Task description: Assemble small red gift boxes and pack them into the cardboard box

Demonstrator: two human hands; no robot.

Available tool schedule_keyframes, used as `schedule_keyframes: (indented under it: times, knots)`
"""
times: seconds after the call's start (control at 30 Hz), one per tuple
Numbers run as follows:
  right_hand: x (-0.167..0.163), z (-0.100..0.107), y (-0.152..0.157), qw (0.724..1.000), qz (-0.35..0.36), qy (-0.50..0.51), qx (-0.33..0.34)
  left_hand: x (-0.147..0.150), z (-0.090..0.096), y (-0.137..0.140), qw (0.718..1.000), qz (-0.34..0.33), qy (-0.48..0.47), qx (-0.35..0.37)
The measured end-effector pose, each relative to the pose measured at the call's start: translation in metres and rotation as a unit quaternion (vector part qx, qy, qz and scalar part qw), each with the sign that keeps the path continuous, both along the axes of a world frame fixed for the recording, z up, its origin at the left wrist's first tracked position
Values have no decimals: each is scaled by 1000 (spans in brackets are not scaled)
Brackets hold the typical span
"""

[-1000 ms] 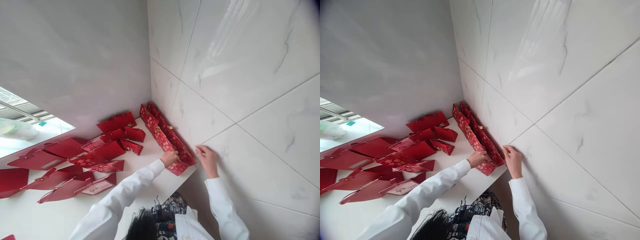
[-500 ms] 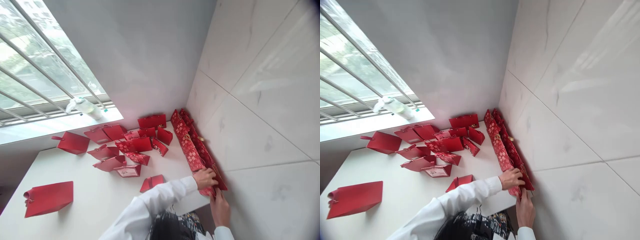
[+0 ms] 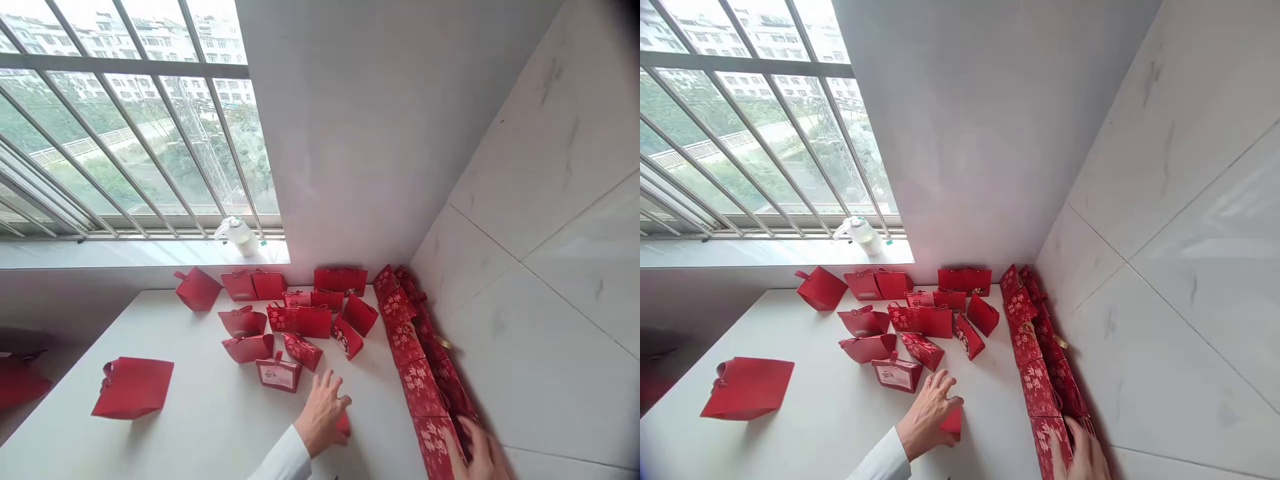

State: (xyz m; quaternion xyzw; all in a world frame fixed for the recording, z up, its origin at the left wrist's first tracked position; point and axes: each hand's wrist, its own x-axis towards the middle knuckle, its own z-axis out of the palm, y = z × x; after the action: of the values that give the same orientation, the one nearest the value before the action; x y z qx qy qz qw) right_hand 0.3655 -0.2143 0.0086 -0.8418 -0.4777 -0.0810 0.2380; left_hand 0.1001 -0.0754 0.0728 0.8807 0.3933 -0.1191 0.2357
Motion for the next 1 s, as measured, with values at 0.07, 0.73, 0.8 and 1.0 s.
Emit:
schedule_keyframes:
  times: [0.07, 0.73, 0.8, 1.0]
  knots:
    - [-10, 19, 55, 995, 90, 39, -35, -9, -7, -4, 999, 2, 32, -19]
    - [-41, 1, 241, 940, 58, 24, -335, 52, 49, 200, 987, -26, -17, 159]
    - [-40, -1, 234, 938, 49, 31, -343, 90, 38, 258, 984, -14, -9, 177]
    - [-39, -6, 216, 936, 49, 43, -346, 147, -15, 341, 984, -58, 44, 160]
